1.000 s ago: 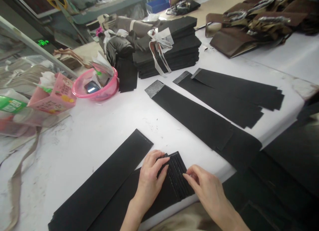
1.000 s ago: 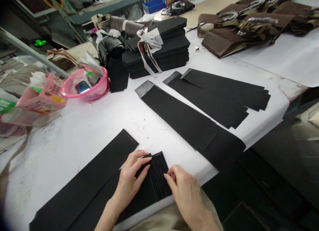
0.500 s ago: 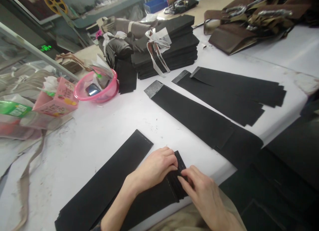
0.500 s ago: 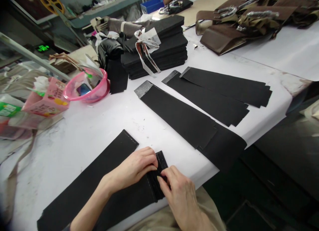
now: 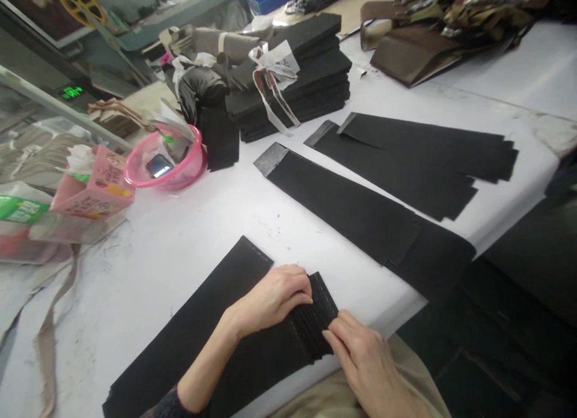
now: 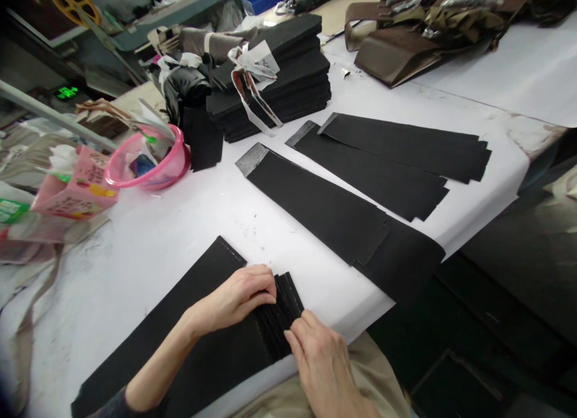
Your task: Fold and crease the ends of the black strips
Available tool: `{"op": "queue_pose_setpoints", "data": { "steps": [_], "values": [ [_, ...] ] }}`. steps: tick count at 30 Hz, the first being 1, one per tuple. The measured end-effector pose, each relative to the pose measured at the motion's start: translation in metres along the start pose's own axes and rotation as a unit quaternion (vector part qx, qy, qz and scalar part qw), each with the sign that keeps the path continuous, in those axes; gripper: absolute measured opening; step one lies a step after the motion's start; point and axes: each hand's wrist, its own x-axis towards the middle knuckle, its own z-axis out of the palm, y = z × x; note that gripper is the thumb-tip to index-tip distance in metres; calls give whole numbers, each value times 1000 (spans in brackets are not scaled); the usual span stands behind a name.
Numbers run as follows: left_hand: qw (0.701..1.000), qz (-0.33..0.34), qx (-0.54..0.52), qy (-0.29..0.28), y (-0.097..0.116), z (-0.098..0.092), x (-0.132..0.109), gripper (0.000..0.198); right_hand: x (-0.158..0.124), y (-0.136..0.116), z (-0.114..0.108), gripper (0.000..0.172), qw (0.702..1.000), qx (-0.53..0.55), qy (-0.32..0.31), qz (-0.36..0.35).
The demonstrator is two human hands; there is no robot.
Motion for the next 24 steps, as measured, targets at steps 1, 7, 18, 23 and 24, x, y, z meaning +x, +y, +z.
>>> {"op": "queue_pose_setpoints", "data": {
  "steps": [1, 7, 18, 23, 24],
  "values": [
    [1000, 2, -3, -2, -3, 2, 0, 15, -3, 1, 0, 29, 1000, -12, -10, 0],
    [1000, -5, -13, -2, -11, 9, -2, 16, -19, 7, -11, 29, 996, -73, -44, -17],
    [971, 3, 232, 51, 0, 26, -5, 47, 30, 30, -10, 38, 950, -233, 96, -182],
    [966, 14, 255, 44, -9, 41, -5, 46, 28, 34, -7, 39, 937, -283, 85, -185],
    [965, 6, 258, 43, -10, 43, -5, 44, 25, 33, -8, 39, 935, -295, 80, -183]
  ]
}}
